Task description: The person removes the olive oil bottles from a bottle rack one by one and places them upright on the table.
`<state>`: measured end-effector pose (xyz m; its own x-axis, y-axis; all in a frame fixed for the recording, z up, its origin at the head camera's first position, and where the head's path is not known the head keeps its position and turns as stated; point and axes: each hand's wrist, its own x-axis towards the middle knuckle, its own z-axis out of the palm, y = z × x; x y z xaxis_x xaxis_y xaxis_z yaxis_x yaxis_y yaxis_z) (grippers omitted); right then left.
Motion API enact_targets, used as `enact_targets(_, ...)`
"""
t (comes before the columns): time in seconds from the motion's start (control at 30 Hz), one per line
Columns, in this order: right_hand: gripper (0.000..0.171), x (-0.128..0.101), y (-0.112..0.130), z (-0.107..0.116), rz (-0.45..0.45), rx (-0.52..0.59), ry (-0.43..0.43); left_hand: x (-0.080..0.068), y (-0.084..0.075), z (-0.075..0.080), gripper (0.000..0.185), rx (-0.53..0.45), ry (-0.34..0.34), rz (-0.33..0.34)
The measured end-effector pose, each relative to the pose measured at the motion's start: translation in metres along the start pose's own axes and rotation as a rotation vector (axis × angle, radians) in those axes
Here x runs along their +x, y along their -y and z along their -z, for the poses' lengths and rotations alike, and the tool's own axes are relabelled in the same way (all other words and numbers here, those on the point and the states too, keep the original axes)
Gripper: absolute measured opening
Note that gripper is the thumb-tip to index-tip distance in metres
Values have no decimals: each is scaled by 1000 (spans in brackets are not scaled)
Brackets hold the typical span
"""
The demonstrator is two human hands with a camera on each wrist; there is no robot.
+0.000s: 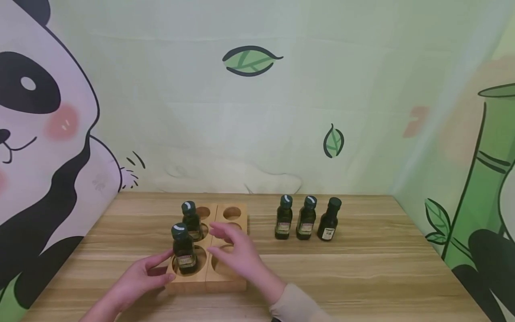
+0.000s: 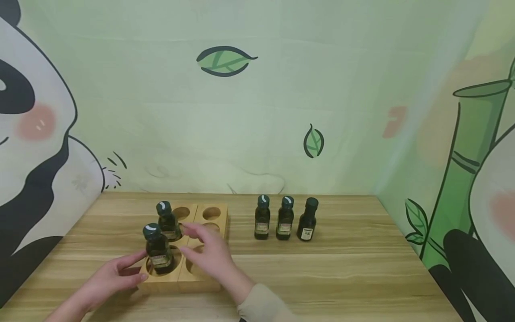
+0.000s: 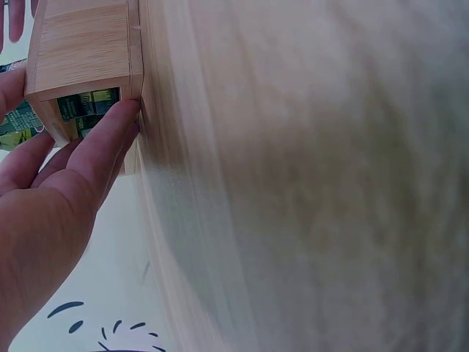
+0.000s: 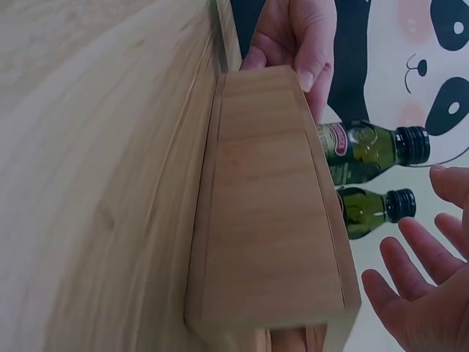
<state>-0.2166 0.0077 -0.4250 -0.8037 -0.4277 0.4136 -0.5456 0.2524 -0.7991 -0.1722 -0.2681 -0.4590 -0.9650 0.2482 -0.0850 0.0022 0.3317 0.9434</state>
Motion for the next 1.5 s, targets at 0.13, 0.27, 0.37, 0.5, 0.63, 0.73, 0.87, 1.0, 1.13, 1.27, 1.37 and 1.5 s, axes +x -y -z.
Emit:
enact_targets(0.13, 55, 3, 4, -8, -5, -20, -1, 0, 1, 0, 74, 11, -2, 7)
enact_targets(0.27, 57, 7, 8, -14, -24, 9, 5, -1, 1, 1, 73, 27, -6, 29)
enact_targets(0.37, 59, 10, 10, -19, -45, 30, 12, -1, -1, 1, 73, 36, -12, 45)
enact_targets(0.5, 60, 14, 9, -25, -61, 47, 19, -1, -2, 0, 72, 38, -17, 59)
enact_targets(0.63, 61, 19, 12, -30, -75, 73, 21, -1, -3, 0, 72, 32, -15, 56)
enact_targets(0.73, 62, 22, 14, -32, -95, 101, 22, 0, -2, 0, 73, 23, -6, 41)
enact_targets(0.87, 63, 25, 14, -37, -118, 131, 33, 0, -2, 0, 73, 2, 7, 23)
enact_targets(1.0, 61, 27, 14, -43, -114, 150, 35, 0, -2, 1, 73, -10, 14, 24)
enact_targets(1.13, 60, 29, 15, -47, -103, 183, 32, -1, -3, 1, 74, -9, 17, 29)
enact_targets(1.27, 57, 30, 17, -49, -98, 212, 20, 0, -3, 1, 74, -12, 17, 24)
enact_targets(1.37, 53, 31, 20, -50, -98, 222, 6, 1, -2, 1, 74, -18, 20, 24)
enact_targets(1.5, 50, 31, 21, -52, -106, 222, -15, 1, -1, 1, 74, -15, 24, 36)
